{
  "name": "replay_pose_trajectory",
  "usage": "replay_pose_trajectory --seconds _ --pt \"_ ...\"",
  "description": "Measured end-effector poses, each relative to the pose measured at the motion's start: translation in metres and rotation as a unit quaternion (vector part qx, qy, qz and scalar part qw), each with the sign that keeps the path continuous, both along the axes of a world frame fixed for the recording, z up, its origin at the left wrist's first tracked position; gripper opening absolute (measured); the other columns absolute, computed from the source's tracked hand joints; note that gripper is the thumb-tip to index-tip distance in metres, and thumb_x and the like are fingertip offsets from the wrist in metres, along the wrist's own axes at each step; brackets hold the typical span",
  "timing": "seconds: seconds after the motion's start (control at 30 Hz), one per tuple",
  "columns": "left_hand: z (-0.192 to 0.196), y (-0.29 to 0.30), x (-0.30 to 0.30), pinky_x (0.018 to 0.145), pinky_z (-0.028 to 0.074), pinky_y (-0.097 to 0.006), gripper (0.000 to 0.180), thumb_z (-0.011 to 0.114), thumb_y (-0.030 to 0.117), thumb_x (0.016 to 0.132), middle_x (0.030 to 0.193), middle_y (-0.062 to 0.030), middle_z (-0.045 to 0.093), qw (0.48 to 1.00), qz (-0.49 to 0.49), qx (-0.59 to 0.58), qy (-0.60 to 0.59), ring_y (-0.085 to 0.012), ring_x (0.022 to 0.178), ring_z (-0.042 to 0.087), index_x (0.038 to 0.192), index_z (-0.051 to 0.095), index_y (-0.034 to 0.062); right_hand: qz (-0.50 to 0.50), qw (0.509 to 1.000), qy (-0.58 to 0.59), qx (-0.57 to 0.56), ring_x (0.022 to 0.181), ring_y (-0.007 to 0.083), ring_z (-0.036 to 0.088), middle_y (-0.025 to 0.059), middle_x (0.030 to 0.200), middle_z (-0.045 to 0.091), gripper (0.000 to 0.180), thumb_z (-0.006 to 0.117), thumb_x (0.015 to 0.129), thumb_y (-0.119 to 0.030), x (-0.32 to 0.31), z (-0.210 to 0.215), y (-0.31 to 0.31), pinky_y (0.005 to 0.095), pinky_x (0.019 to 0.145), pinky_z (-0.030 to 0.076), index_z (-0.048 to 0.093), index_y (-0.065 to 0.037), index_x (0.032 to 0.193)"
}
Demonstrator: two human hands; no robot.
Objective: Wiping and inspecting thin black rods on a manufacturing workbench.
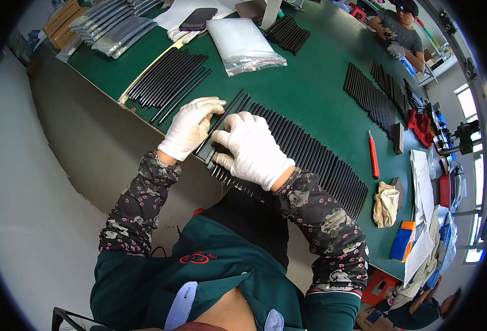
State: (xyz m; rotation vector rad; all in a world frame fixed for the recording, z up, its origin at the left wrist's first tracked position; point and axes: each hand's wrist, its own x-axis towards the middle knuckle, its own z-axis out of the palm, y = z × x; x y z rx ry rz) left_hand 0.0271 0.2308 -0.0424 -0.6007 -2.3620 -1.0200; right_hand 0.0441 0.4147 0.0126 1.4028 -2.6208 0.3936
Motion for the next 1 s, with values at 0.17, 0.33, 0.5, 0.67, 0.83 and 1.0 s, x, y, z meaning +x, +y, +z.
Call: replay_pose_trajectory --seconds 0.17,0.33,0.5,0.67,0.83,1.0 --pt "0.001 0.005 0.005 0.086 0.048 -0.037 0.024 0.062 -0.005 0.074 0.109 -0.0109 0.063 0.997 0.026 0.018 0.071 -0.0293 0.099 0.059 0.097 0.06 0.0047 0.071 0.992 0.035 -0.101 0.112 0.0307 0.049 0.0102 0.111 0.053 0.04 0.065 0.074 -0.031 -0.004 -0.021 0.021 0.0444 0.094 0.038 0.056 -0.009 0.106" --pt "0.026 -0.014 0.009 0.068 0.047 -0.039 0.022 0.069 0.01 0.072 0.087 -0.0084 0.055 0.95 0.238 -0.19 0.067 -0.0286 0.081 0.054 0.091 0.059 0.0108 0.065 0.993 0.04 -0.089 0.11 0.0294 0.05 0.0094 0.111 0.053 0.041 0.064 0.074 -0.033 -0.005 -0.019 0.021 0.0434 0.093 0.039 0.055 -0.009 0.105" --pt "0.017 -0.03 0.006 0.066 0.046 -0.04 0.016 0.073 0.016 0.071 0.08 -0.0082 0.053 0.918 0.31 -0.246 0.038 -0.0281 0.076 0.054 0.076 0.058 0.0103 0.069 0.994 0.025 -0.084 0.114 0.0303 0.048 0.0105 0.115 0.052 0.039 0.057 0.083 -0.038 -0.005 -0.025 0.026 0.044 0.095 0.037 0.055 -0.008 0.107" --pt "0.023 -0.024 0.01 0.065 0.047 -0.039 0.019 0.076 0.019 0.069 0.075 -0.0078 0.056 0.954 0.207 -0.216 0.023 -0.0272 0.073 0.057 0.076 0.061 0.009 0.056 0.992 0.048 -0.106 0.11 0.028 0.05 0.008 0.111 0.053 0.039 0.066 0.074 -0.031 -0.003 -0.026 0.03 0.0425 0.093 0.039 0.056 -0.009 0.104" --pt "0.025 -0.037 -0.004 0.069 0.048 -0.039 0.023 0.075 0.021 0.071 0.083 -0.0093 0.058 0.923 0.299 -0.239 0.028 -0.0278 0.079 0.058 0.087 0.064 0.0088 0.062 0.991 0.043 -0.111 0.11 0.0282 0.05 0.0077 0.111 0.053 0.039 0.067 0.073 -0.032 -0.001 -0.027 0.03 0.0426 0.093 0.039 0.056 -0.009 0.104" --pt "0.023 -0.036 -0.015 0.07 0.048 -0.04 0.021 0.075 0.022 0.071 0.08 -0.0086 0.057 0.904 0.317 -0.288 -0.009 -0.0278 0.078 0.058 0.083 0.063 0.0096 0.061 0.991 0.041 -0.113 0.108 0.0284 0.051 0.0079 0.109 0.054 0.04 0.067 0.072 -0.032 -0.002 -0.028 0.028 0.0428 0.092 0.04 0.056 -0.01 0.104"
